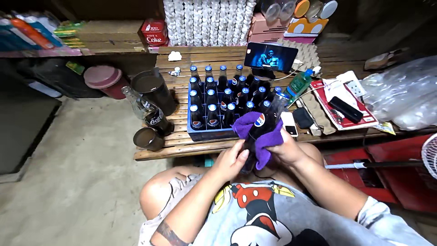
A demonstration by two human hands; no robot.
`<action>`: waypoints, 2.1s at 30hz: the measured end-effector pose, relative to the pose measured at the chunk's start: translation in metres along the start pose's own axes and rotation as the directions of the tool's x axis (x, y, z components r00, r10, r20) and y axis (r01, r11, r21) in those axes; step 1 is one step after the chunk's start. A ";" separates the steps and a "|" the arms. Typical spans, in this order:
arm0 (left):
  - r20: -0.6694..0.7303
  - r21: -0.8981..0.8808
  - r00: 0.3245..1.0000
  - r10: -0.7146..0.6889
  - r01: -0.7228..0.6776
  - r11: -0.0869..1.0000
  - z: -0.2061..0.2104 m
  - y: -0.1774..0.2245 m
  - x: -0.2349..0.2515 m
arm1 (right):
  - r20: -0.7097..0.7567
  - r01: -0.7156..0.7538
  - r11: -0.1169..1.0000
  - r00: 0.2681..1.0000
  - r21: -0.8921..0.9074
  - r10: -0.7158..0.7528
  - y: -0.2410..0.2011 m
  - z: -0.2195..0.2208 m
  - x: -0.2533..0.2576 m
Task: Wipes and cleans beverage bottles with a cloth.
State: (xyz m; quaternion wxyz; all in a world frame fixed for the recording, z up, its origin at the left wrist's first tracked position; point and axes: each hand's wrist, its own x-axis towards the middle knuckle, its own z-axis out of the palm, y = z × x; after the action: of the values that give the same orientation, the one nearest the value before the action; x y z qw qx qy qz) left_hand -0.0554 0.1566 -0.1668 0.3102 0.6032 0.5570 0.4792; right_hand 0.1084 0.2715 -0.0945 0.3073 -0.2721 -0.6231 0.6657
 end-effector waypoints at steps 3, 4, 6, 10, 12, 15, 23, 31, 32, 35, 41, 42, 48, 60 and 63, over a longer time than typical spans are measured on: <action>0.001 0.031 1.000 0.005 -0.005 1.000 0.009 -0.003 0.000 | -0.028 -0.039 0.996 0.999 0.074 0.041 0.000 0.005 0.000; 0.024 -0.050 1.000 0.015 -0.014 0.999 0.011 -0.004 -0.001 | -0.022 -0.032 0.992 0.999 0.118 0.035 0.000 0.006 -0.001; 0.051 -0.316 0.997 0.057 -0.038 0.948 0.014 -0.005 -0.002 | -0.006 -0.014 0.976 1.000 0.215 0.015 -0.001 0.006 -0.004; 0.177 -0.780 0.976 0.124 0.062 0.622 0.014 0.000 -0.006 | 0.020 0.040 0.925 0.998 0.377 -0.051 -0.002 0.008 -0.010; 0.248 -0.855 0.954 0.166 0.136 0.501 0.016 -0.001 -0.007 | 0.052 0.038 0.914 0.997 0.404 -0.064 -0.002 0.006 -0.009; 0.273 -0.865 0.941 0.198 0.150 0.478 0.017 -0.001 -0.006 | 0.052 0.017 0.923 0.998 0.384 -0.040 -0.001 0.008 -0.007; 0.228 -0.389 0.973 -0.030 0.119 0.914 0.006 0.000 -0.003 | -0.036 -0.056 0.967 0.997 0.249 0.067 -0.002 0.008 -0.003; 0.113 0.245 0.950 -0.290 0.256 0.935 0.014 0.014 0.005 | -0.193 -0.116 0.990 0.973 0.077 0.129 0.005 0.007 0.004; 0.122 0.178 0.957 -0.263 0.240 0.954 0.014 0.011 0.005 | -0.197 -0.096 0.991 0.974 0.094 0.113 0.004 0.008 0.004; 0.173 -0.280 0.978 -0.115 0.161 0.946 0.012 0.000 0.003 | -0.197 -0.024 0.984 0.979 0.175 0.059 -0.002 0.009 0.001; 0.347 -0.838 0.924 0.162 0.228 0.495 0.017 -0.010 0.000 | -0.147 0.149 0.923 0.984 0.356 -0.102 0.001 0.009 -0.005; 0.350 -0.841 0.918 0.183 0.222 0.494 0.018 -0.009 0.000 | -0.130 0.153 0.924 0.985 0.350 -0.114 0.001 0.009 -0.006; 0.250 -0.650 0.968 -0.034 0.193 0.735 0.017 0.000 -0.001 | -0.190 0.120 0.950 0.980 0.287 -0.066 0.002 0.007 -0.002; 0.076 0.020 0.962 -0.261 0.260 0.965 0.021 0.010 0.006 | -0.335 0.018 0.995 0.942 0.096 0.015 0.005 0.006 0.006; 0.141 -0.346 0.979 -0.150 0.191 0.918 0.024 -0.002 0.006 | -0.303 0.075 0.989 0.953 0.130 -0.033 0.000 0.005 0.002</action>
State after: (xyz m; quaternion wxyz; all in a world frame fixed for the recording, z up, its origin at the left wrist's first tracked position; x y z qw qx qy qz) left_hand -0.0348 0.1665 -0.1755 0.4861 0.5115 0.4928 0.5092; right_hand 0.1034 0.2696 -0.0945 0.4347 -0.3304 -0.5282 0.6502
